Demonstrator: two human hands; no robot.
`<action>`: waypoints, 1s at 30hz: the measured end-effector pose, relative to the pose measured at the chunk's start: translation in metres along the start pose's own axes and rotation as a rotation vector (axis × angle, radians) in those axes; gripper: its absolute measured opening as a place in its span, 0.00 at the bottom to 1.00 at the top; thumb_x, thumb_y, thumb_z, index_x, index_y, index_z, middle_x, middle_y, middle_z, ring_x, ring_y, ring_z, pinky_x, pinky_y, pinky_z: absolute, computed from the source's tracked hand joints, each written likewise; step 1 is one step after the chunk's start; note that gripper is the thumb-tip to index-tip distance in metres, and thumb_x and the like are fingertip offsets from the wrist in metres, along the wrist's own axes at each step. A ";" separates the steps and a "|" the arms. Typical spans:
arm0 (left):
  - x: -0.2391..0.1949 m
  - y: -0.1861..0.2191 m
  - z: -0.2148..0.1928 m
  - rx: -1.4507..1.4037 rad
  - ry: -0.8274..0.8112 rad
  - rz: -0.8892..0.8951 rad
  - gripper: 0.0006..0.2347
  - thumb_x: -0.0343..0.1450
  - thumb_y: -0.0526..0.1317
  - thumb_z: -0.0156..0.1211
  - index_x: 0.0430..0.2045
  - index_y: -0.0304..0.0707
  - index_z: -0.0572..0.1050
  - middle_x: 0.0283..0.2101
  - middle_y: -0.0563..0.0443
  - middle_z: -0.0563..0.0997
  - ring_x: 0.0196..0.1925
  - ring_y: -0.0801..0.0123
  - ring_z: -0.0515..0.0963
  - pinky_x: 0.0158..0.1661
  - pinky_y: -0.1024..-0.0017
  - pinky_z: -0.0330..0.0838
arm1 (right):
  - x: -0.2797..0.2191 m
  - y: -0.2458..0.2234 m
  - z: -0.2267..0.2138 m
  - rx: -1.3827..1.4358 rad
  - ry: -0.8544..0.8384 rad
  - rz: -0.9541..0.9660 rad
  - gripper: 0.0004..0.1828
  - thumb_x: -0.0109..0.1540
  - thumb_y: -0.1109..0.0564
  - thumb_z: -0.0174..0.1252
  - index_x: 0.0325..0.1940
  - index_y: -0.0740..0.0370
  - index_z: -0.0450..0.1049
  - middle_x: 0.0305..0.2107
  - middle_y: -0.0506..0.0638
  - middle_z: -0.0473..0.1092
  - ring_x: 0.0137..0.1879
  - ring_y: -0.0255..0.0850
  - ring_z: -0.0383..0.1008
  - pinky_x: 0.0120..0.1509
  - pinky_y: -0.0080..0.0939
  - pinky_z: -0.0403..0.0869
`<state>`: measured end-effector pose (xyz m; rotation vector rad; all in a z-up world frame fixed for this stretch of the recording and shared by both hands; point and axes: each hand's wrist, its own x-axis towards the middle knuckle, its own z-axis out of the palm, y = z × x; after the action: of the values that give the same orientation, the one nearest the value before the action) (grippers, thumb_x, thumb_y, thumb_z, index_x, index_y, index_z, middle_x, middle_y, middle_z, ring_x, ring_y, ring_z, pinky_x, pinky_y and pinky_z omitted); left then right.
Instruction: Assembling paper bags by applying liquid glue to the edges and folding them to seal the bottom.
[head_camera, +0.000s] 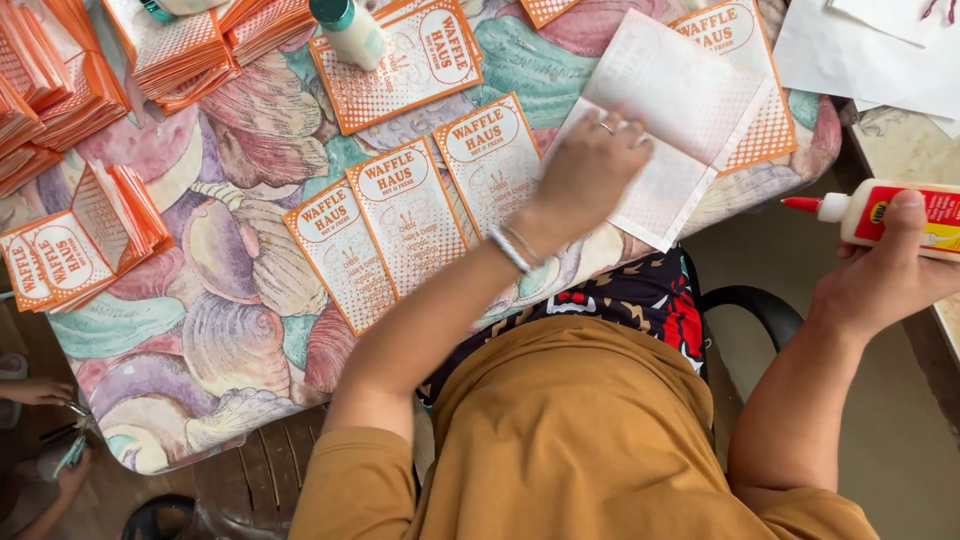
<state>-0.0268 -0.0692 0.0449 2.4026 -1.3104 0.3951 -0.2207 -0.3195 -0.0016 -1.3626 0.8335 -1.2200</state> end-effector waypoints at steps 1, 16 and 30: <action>0.000 -0.017 -0.012 -0.056 -0.242 0.076 0.09 0.71 0.36 0.56 0.43 0.44 0.79 0.54 0.44 0.74 0.58 0.52 0.70 0.53 0.55 0.62 | -0.001 0.000 -0.002 -0.005 0.011 0.020 0.19 0.63 0.54 0.74 0.42 0.63 0.69 0.32 0.57 0.75 0.30 0.43 0.77 0.22 0.39 0.65; -0.019 0.037 0.021 0.270 -0.098 -0.252 0.21 0.67 0.57 0.64 0.49 0.48 0.77 0.50 0.46 0.78 0.44 0.57 0.78 0.46 0.58 0.67 | -0.020 -0.022 0.011 -0.030 -0.056 -0.057 0.22 0.65 0.53 0.76 0.42 0.62 0.67 0.32 0.58 0.73 0.31 0.44 0.75 0.23 0.41 0.65; -0.042 -0.058 0.009 -0.387 -0.232 0.088 0.17 0.70 0.46 0.68 0.55 0.51 0.79 0.69 0.45 0.68 0.74 0.55 0.62 0.72 0.47 0.45 | -0.122 -0.059 0.095 -0.191 -0.506 -0.191 0.20 0.65 0.59 0.77 0.33 0.65 0.70 0.29 0.46 0.68 0.38 0.31 0.66 0.39 0.36 0.69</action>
<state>0.0011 -0.0127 0.0084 2.1145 -1.4411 -0.1140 -0.1657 -0.1686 0.0392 -1.8394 0.4751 -0.8859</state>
